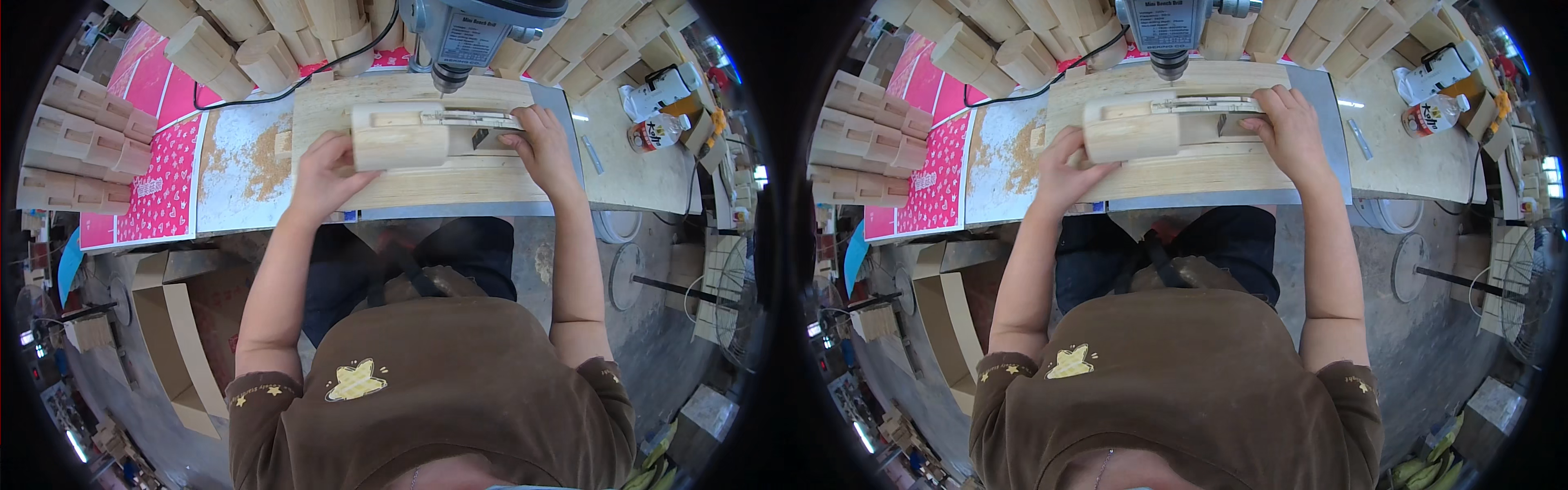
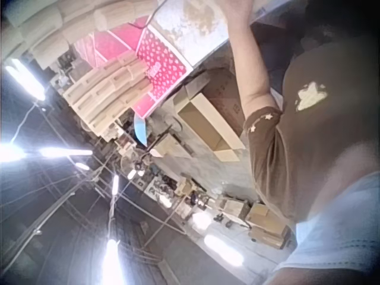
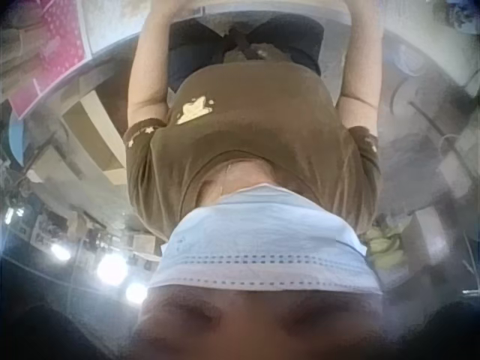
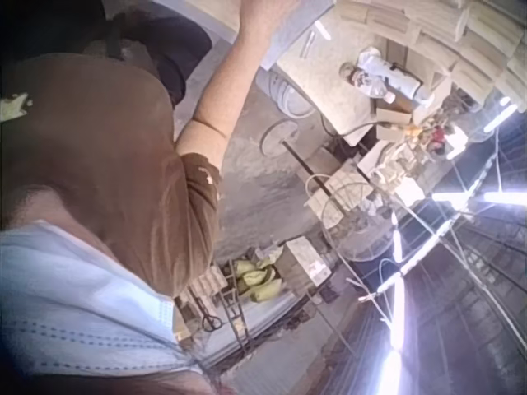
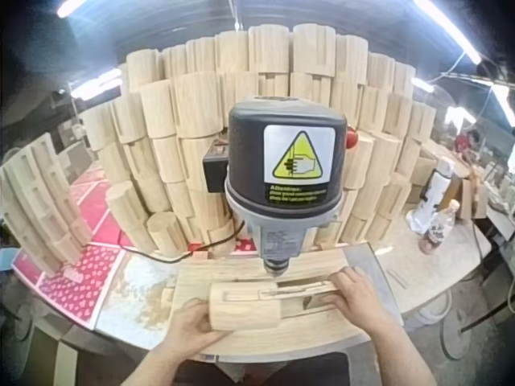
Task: Drilling holes into cylindrical wood blocks using a drill press in a woodworking factory.
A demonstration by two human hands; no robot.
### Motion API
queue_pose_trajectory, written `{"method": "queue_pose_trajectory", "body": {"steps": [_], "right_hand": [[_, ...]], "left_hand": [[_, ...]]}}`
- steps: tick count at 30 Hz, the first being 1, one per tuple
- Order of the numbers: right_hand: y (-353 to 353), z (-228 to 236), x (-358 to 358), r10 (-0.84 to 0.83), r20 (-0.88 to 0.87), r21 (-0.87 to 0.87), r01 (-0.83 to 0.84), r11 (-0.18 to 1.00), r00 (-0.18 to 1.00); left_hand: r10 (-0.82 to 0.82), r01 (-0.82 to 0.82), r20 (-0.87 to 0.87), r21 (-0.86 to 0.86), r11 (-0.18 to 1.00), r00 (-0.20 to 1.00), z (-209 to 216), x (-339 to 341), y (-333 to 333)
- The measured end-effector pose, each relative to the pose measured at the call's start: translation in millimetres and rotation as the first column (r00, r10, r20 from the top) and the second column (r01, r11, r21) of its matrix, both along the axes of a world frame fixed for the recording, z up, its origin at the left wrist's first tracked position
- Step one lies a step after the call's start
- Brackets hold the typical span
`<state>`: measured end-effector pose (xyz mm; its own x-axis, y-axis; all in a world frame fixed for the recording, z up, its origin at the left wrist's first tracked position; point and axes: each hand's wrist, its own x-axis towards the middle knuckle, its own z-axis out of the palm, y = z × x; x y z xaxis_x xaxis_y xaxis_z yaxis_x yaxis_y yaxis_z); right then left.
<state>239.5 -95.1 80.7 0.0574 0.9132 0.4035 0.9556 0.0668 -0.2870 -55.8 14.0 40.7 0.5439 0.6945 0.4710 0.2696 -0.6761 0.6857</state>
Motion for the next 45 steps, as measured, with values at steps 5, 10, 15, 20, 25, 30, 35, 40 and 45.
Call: {"method": "queue_pose_trajectory", "body": {"steps": [5, 10, 15, 20, 25, 30, 35, 40, 45], "right_hand": [[-6.7, -0.9, 1.0, 0.044, -0.013, 0.017, -0.044, 0.999, 0.999], [-12.9, 4.4, -24.5, 0.097, -0.059, -0.021, -0.098, 0.995, 0.994], [-15.0, 5.7, -39.2, 0.127, -0.071, -0.010, -0.128, 0.992, 0.989], [-16.9, 7.0, -31.6, 0.139, -0.085, -0.028, -0.142, 0.989, 0.987], [-16.2, 7.2, -20.0, 0.155, -0.134, -0.066, -0.165, 0.984, 0.979], [-22.4, 5.2, -25.2, 0.091, -0.085, -0.023, -0.093, 0.995, 0.992], [-26.1, 4.2, -27.4, 0.079, -0.056, 0.004, -0.079, 0.997, 0.995], [-18.5, 4.4, -32.6, 0.096, -0.024, 0.025, -0.096, 0.995, 0.995], [-11.0, -6.2, -16.7, 0.005, -0.047, 0.070, -0.002, 0.998, 0.999]], "left_hand": [[0.136, -0.035, 0.225, -0.402, 0.915, 0.965, 20.2, -76.5, -8.0], [0.391, -0.042, 0.268, -0.778, 0.627, 0.880, 44.5, -86.1, -11.9], [0.398, 0.009, 0.193, -0.908, 0.419, 0.897, 38.1, -62.2, -27.2], [0.341, -0.017, 0.143, -0.905, 0.426, 0.929, 42.9, -49.1, -26.4], [0.253, -0.003, 0.121, -0.898, 0.440, 0.960, 41.2, -50.6, -19.1], [0.324, 0.007, 0.145, -0.921, 0.390, 0.935, 36.1, -38.7, -25.8], [0.334, 0.076, 0.198, -0.936, 0.344, 0.921, 32.0, -23.7, -28.1], [0.112, 0.190, 0.284, -0.839, 0.509, 0.952, 13.1, 10.3, -36.5], [0.145, 0.134, 0.320, -0.707, 0.695, 0.936, -2.6, 28.4, -41.6]]}}
